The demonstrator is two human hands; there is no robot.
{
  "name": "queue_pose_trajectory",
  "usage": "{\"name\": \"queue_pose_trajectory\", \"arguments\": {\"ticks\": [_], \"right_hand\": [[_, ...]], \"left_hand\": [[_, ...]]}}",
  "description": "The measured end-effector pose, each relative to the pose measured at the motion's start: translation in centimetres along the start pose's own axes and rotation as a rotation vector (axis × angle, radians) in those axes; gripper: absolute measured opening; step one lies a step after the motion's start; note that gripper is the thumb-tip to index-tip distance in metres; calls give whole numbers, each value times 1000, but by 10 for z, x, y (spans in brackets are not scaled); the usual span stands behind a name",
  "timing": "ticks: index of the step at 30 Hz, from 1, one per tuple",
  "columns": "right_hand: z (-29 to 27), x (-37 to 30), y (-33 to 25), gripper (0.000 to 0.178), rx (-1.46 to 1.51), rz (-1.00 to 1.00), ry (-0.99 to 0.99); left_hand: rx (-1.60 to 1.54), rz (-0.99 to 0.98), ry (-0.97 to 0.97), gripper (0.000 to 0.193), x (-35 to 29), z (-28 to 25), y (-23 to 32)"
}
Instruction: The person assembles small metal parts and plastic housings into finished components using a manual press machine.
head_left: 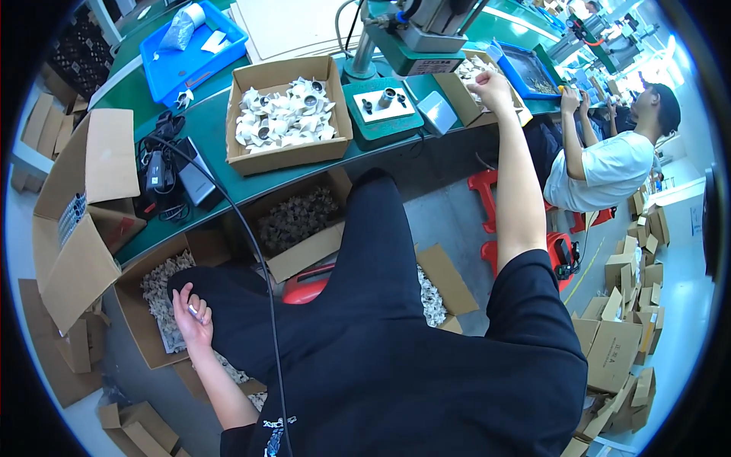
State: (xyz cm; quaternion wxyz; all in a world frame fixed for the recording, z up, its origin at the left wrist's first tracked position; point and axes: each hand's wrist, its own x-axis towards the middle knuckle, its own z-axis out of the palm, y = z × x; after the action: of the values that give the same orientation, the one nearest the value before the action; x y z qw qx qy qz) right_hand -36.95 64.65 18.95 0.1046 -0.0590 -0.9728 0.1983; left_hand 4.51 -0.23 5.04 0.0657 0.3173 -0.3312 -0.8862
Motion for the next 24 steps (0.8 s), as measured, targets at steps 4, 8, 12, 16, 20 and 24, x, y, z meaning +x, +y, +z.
{"name": "queue_pose_trajectory", "arguments": {"ticks": [4,8,12,16,20,24], "right_hand": [[-11,-7,-19,29,262,-96,90],[-15,-44,-81,30,875,-89,-179],[10,-82,-139,37,1167,-22,-593],[16,-88,-159,42,1016,-19,-698],[16,-84,-159,43,995,-21,-674],[18,-70,-160,43,969,86,-795]], "left_hand": [[-20,6,13,40,-1,3,1],[-38,8,-34,38,1,2,1],[-37,13,-26,38,1,4,1],[-42,5,-31,39,0,1,1],[-69,8,-59,40,0,-3,0],[-104,21,-41,41,3,0,2]]}}
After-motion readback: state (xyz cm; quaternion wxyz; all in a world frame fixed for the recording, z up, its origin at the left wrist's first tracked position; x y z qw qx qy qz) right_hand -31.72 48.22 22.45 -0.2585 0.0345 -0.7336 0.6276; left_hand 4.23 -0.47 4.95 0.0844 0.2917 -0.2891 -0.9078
